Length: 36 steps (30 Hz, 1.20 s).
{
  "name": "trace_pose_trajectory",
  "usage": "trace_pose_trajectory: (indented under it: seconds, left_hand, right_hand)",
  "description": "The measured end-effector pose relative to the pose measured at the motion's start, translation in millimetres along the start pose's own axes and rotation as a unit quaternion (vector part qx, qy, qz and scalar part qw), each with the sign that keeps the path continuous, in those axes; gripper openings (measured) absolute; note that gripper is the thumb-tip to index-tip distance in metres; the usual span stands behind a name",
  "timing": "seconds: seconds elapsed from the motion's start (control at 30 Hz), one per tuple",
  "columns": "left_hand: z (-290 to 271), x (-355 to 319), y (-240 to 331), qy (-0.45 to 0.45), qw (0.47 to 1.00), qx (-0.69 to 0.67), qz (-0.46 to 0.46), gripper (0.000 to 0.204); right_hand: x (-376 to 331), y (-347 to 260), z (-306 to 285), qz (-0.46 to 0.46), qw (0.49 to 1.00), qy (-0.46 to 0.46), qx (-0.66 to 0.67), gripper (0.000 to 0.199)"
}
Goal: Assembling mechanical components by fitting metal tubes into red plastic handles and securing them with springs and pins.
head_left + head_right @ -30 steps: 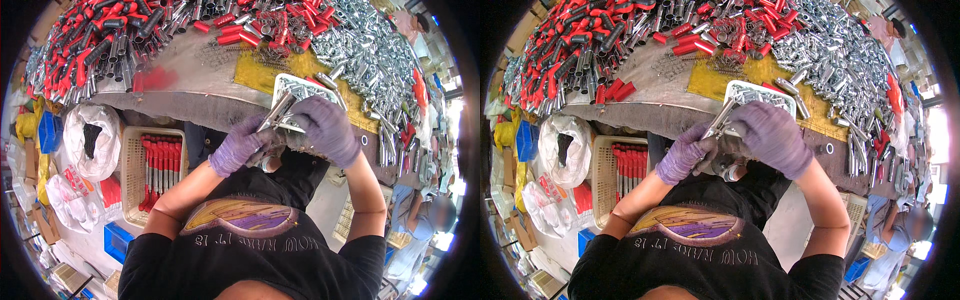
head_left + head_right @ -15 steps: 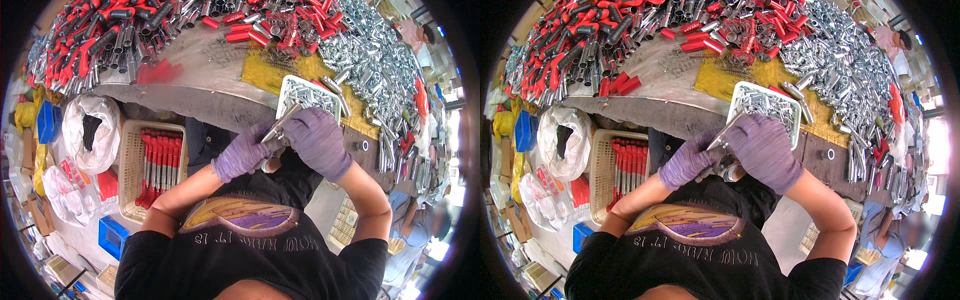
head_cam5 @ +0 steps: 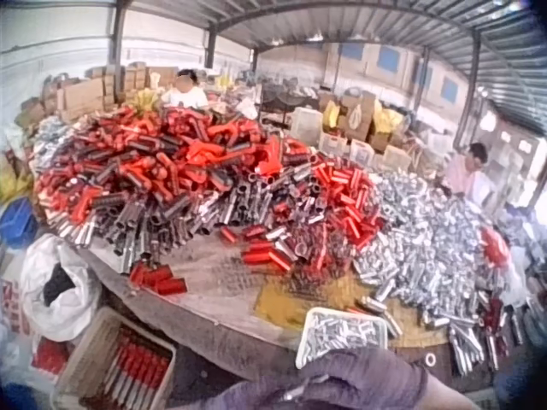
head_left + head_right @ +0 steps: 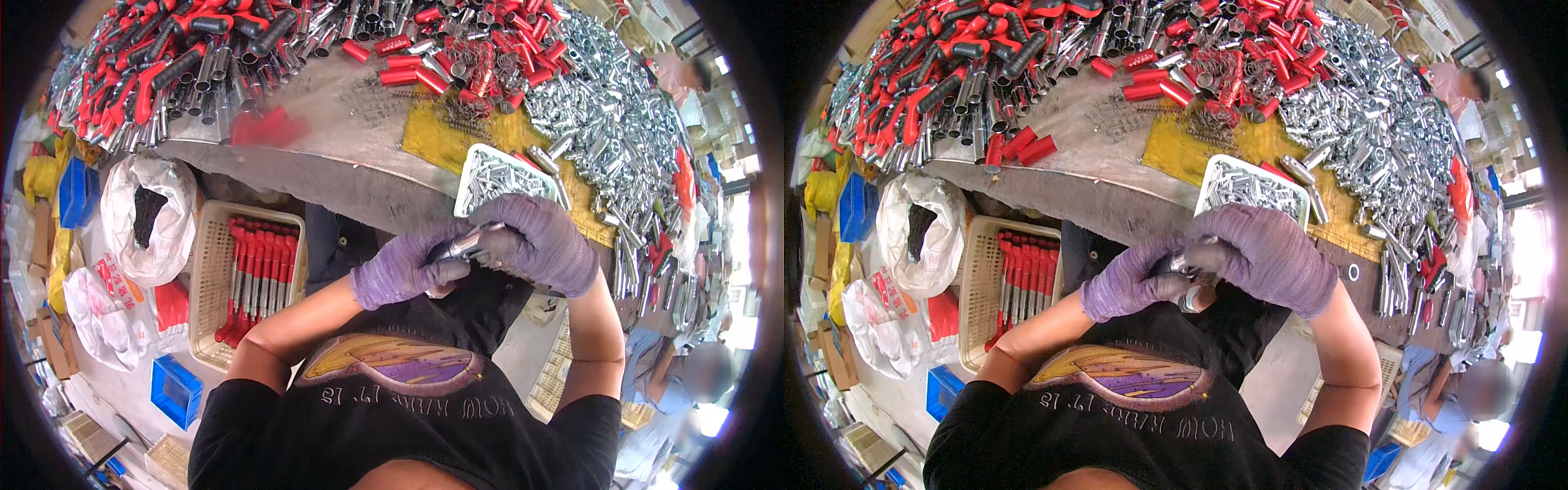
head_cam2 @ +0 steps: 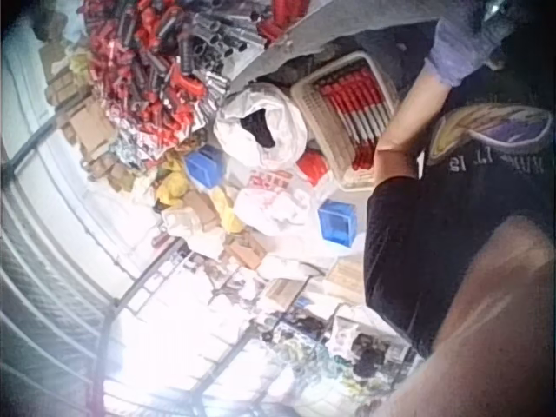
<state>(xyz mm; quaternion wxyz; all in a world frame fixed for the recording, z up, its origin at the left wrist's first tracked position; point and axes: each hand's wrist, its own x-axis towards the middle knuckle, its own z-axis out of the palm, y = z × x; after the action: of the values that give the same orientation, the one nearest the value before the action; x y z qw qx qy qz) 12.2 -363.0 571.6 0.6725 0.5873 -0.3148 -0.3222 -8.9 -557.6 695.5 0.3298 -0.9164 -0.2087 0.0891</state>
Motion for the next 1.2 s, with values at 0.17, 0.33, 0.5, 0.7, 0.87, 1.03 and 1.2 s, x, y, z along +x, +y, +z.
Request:
trace_pose_trajectory:
  seconds: [0.17,0.33,0.5,0.7,0.87,1.03,1.2]
  left_hand:
    - [-21.3,4.5,4.1,0.086,0.993,-0.068,0.042,0.053]
    - [-43.0,2.5,3.0,0.151,0.959,-0.239,0.011,0.047]
    - [-56.5,-6.8,-4.1,0.179,0.953,-0.243,-0.001,0.049]
    - [-80.3,-31.5,-8.1,0.259,0.932,-0.253,0.003,0.051]
    - [-99.3,-38.9,-2.3,0.234,0.941,-0.243,0.018,0.049]
    - [-92.3,-22.0,6.7,0.174,0.979,-0.061,0.082,0.051]
    - [-78.1,14.8,20.0,0.086,0.979,0.148,0.108,0.049]
  right_hand:
    - [44.2,-9.6,-7.8,0.036,0.992,0.092,0.074,0.024]
    - [171.3,44.8,-10.5,0.203,0.946,0.180,0.178,0.045]
    - [303.6,172.3,-8.6,0.220,0.938,0.189,-0.190,0.047]
    - [317.1,125.8,8.7,0.246,0.933,0.263,0.007,0.048]
    - [197.7,28.5,-5.8,0.064,0.974,0.168,0.138,0.046]
    - [90.9,-0.2,-20.3,0.039,0.993,0.077,0.079,0.048]
    - [63.8,-25.2,-52.1,-0.070,0.978,-0.028,-0.194,0.041]
